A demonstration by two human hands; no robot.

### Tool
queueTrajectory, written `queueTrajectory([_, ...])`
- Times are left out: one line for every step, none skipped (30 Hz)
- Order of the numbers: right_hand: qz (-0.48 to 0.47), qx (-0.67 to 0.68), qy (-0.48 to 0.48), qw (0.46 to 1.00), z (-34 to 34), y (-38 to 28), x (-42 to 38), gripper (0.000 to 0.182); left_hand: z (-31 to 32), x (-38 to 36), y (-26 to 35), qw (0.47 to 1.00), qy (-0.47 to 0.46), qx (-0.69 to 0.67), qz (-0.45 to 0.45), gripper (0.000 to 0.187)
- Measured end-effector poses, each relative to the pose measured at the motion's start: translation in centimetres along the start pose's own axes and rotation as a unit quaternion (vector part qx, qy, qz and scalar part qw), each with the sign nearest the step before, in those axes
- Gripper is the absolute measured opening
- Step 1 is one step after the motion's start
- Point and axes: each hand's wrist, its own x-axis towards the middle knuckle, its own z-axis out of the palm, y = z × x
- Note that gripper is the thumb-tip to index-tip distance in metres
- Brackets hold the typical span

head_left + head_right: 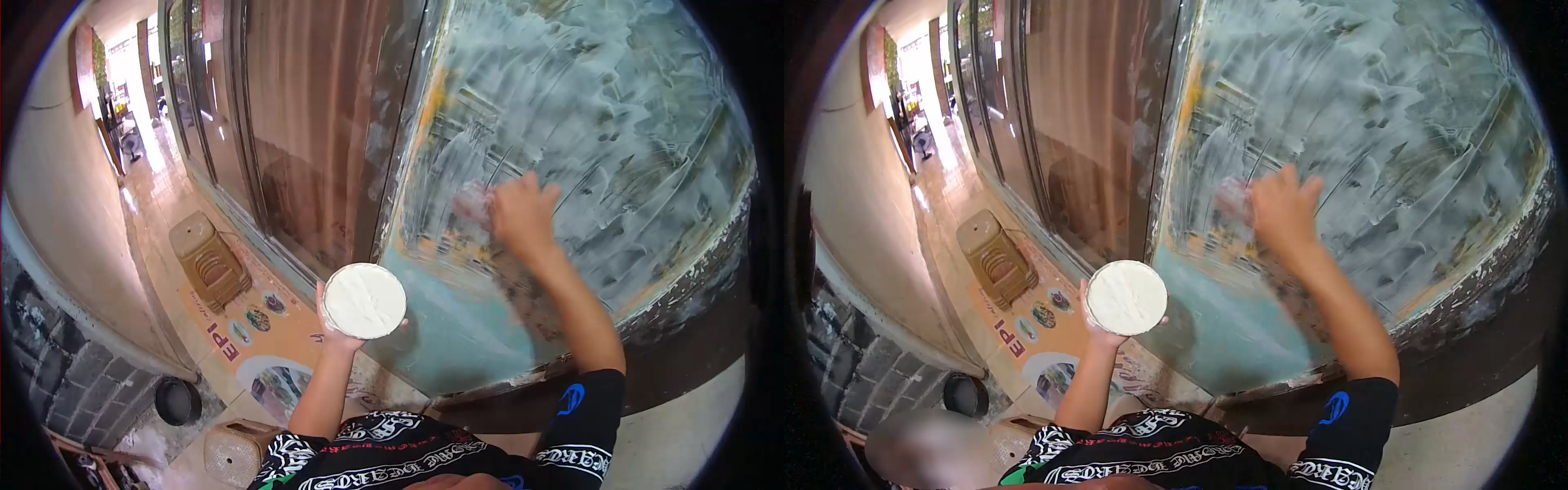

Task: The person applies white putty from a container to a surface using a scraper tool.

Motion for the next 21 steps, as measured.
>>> queueTrajectory([0.016,0.005,0.099,0.995,-1.7,2.2,1.4,0.014,0.2,0.1,0.0,1.0,-0.001,0.002,-0.002,0.091])
queueTrajectory([0.031,0.009,0.196,0.98,-3.2,4.3,2.5,0.017,0.3,0.2,-0.1,1.0,0.002,0.001,0.003,0.09])
queueTrajectory([0.061,0.017,0.224,0.973,-6.3,5.7,3.6,0.016,0.3,0.1,-0.2,1.0,0.005,0.0,0.01,0.089])
queueTrajectory([0.09,0.025,0.252,0.963,-8.6,6.6,4.1,0.015,0.3,0.0,-0.2,1.0,0.008,0.0,0.009,0.089])
queueTrajectory([0.091,0.026,0.25,0.964,-9.4,6.8,3.9,0.015,0.3,0.0,-0.2,1.0,0.018,-0.012,0.014,0.088])
queueTrajectory([0.096,0.049,0.251,0.962,-10.0,6.8,3.4,0.015,0.3,0.0,-0.1,0.999,0.028,-0.024,0.019,0.088])
queueTrajectory([0.101,0.072,0.253,0.96,-10.3,6.7,2.8,0.014,0.3,0.0,-0.2,0.998,0.037,-0.037,0.024,0.087])
queueTrajectory([0.06,0.055,0.245,0.966,-8.9,5.9,1.6,0.013,0.2,0.0,-0.2,0.998,0.048,-0.017,0.03,0.086])
queueTrajectory([0.036,0.102,0.186,0.977,-7.6,4.3,0.2,0.014,0.1,0.0,-0.2,0.998,0.047,-0.017,0.031,0.086])
queueTrajectory([0.012,0.148,0.126,0.981,-6.1,2.3,-1.4,0.014,0.1,0.0,-0.1,0.999,0.041,-0.017,0.027,0.087])
queueTrajectory([-0.026,0.12,0.071,0.99,-3.4,0.5,-3.4,0.014,0.0,0.0,-0.2,0.999,0.036,-0.018,0.024,0.087])
queueTrajectory([-0.063,0.091,0.015,0.994,-0.7,-0.7,-5.0,0.014,-0.2,0.0,-0.2,0.999,0.035,-0.018,0.024,0.087])
queueTrajectory([-0.063,0.09,0.015,0.994,1.2,-1.0,-5.6,0.014,-0.3,-0.1,-0.3,0.999,0.031,-0.018,0.02,0.088])
queueTrajectory([-0.079,0.084,0.016,0.993,2.8,-1.0,-6.3,0.014,-0.3,-0.1,-0.3,0.999,0.027,-0.017,0.016,0.088])
queueTrajectory([-0.096,0.077,0.017,0.992,3.4,-0.9,-6.5,0.014,-0.2,-0.1,-0.3,0.999,0.027,-0.016,0.014,0.088])
queueTrajectory([-0.038,0.062,0.002,0.997,2.0,-0.1,-5.3,0.015,0.1,-0.1,-0.3,0.999,0.028,-0.013,0.012,0.088])
queueTrajectory([-0.004,0.026,0.054,0.998,-0.1,1.3,-3.6,0.013,0.2,-0.1,-0.4,0.999,0.03,-0.011,0.009,0.088])
queueTrajectory([0.031,-0.01,0.105,0.994,-2.4,3.1,-2.0,0.012,0.2,-0.1,-0.4,0.999,0.031,-0.012,0.008,0.088])
queueTrajectory([0.073,-0.015,0.156,0.985,-4.3,5.1,-0.7,0.014,0.2,0.0,-0.5,1.0,0.018,-0.018,0.008,0.089])
queueTrajectory([0.114,-0.02,0.205,0.972,-6.0,6.8,0.1,0.017,0.2,0.0,-0.5,1.0,0.006,-0.024,0.008,0.089])
queueTrajectory([0.136,0.018,0.239,0.961,-7.8,8.3,0.3,0.016,0.4,-0.1,-0.6,1.0,0.008,-0.025,0.007,0.089])
